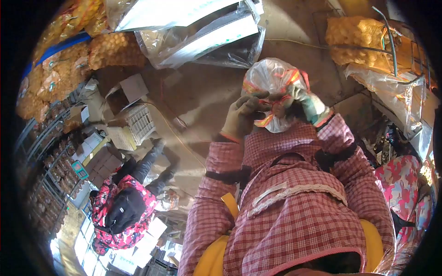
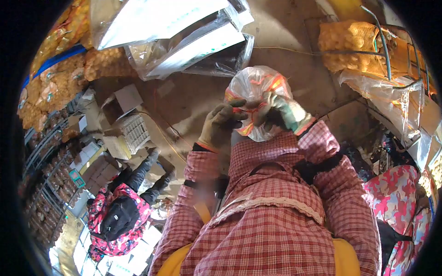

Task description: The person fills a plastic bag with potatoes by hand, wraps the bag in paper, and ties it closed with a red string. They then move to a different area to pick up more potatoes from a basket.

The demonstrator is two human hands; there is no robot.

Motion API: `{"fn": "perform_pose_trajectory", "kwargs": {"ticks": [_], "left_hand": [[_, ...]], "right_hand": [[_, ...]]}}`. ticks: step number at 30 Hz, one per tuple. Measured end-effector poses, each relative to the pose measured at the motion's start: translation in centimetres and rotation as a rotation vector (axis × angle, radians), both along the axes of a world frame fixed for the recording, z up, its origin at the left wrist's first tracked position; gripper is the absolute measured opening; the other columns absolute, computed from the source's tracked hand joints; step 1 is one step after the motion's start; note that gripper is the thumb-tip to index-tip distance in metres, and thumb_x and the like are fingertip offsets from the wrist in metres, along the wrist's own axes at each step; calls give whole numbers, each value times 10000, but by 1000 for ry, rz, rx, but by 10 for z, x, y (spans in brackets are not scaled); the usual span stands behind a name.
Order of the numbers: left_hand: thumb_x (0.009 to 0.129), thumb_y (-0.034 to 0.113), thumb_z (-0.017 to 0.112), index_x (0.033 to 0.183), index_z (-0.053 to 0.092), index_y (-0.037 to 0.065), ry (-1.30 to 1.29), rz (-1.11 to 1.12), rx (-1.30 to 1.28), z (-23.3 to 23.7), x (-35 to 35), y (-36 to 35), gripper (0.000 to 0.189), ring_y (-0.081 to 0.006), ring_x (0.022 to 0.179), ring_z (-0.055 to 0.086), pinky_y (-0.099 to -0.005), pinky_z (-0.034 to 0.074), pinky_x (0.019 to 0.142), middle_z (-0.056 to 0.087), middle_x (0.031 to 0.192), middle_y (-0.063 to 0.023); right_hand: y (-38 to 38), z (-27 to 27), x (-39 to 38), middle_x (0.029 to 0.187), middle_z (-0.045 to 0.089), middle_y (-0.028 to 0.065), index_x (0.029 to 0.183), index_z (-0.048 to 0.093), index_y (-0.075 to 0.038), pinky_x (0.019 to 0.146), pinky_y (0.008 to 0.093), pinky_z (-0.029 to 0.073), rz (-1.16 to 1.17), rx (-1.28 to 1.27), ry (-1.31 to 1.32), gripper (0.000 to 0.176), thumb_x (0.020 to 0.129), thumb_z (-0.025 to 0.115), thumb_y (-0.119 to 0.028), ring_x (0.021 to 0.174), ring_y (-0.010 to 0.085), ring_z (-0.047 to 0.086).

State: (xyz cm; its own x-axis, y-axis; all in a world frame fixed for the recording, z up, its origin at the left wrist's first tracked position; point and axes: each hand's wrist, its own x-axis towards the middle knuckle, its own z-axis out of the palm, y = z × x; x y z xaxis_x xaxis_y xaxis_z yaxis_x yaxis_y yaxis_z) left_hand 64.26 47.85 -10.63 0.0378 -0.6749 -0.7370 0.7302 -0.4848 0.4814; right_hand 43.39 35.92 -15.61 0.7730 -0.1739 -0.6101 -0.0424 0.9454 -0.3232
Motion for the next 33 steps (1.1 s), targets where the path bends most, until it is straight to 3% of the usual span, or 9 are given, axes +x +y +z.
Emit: {"fn": "perform_pose_trajectory", "kwargs": {"ticks": [4, 6, 8, 10, 14, 20, 24, 31, 33], "left_hand": [[920, 315, 580, 950, 614, 31, 401, -55, 4, -17, -9, 12, 287, -128, 721, 601, -241, 480, 633, 635, 802, -57], [919, 270, 575, 851, 580, 62, 313, -69, 36, -5, -5, 9, 219, -114, 603, 534, -247, 435, 514, 584, 739, -27], [926, 222, 558, 788, 535, 82, -218, -252, -3, 22, -9, -1, 198, -94, 557, 476, -253, 396, 472, 540, 711, -11], [929, 201, 550, 812, 550, 74, -129, -253, 26, 30, -3, -4, 173, -94, 581, 487, -252, 408, 490, 538, 726, -10], [932, 185, 549, 862, 580, 56, 34, -352, 111, 21, 19, 1, 150, -94, 669, 525, -231, 441, 592, 556, 760, -12], [917, 228, 589, 894, 609, 47, -15, -95, 235, -97, 29, 55, 184, -115, 566, 539, -245, 438, 520, 591, 738, -28], [887, 208, 608, 953, 641, 43, -41, -179, 421, -30, 42, 21, 180, -93, 568, 508, -218, 376, 478, 587, 724, -17], [892, 166, 617, 936, 668, -20, -462, -363, -201, 27, 27, -22, 197, -110, 680, 580, -252, 463, 606, 615, 892, -55], [882, 158, 620, 896, 676, -27, -768, -534, -299, 27, 15, -31, 194, -105, 720, 597, -262, 480, 641, 638, 896, -60]], "right_hand": [[16, -6, 9, 1077, 644, 109, 1144, 560, -51, 736, 328, 537, -209, 319, 83, 341, 923, 580, -310, 887, 189, 636], [9, -25, -21, 964, 658, 61, 1073, 604, -59, 711, 279, 518, 57, 139, -255, 281, 918, 612, -294, 827, 136, 630], [24, 35, 12, 795, 638, 7, 1025, 642, -58, 586, 213, 458, 20, -135, 108, 236, 917, 627, -267, 679, 72, 589], [28, 39, 22, 902, 633, -10, 1093, 633, -33, 546, 192, 442, -218, -287, 61, 203, 947, 580, -164, 652, 64, 554], [6, 22, 1, 711, 576, -63, 1013, 654, -64, 455, 213, 363, 46, -270, 168, 215, 931, 618, -259, 517, 49, 466], [10, -65, -33, 703, 581, -43, 983, 680, -69, 447, 224, 386, 18, -203, 335, 182, 917, 634, -232, 545, 70, 520], [-2, -46, -26, 717, 610, -17, 1000, 681, -45, 522, 232, 440, -44, -162, 337, 181, 898, 641, -190, 588, 96, 566], [-7, 35, 45, 797, 614, -8, 982, 644, -18, 611, 239, 458, 235, -352, 70, 253, 817, 725, -192, 691, 83, 564], [3, 30, 52, 775, 647, 14, 978, 686, -31, 609, 257, 479, 510, -757, 55, 229, 834, 711, -208, 694, 77, 574]]}}
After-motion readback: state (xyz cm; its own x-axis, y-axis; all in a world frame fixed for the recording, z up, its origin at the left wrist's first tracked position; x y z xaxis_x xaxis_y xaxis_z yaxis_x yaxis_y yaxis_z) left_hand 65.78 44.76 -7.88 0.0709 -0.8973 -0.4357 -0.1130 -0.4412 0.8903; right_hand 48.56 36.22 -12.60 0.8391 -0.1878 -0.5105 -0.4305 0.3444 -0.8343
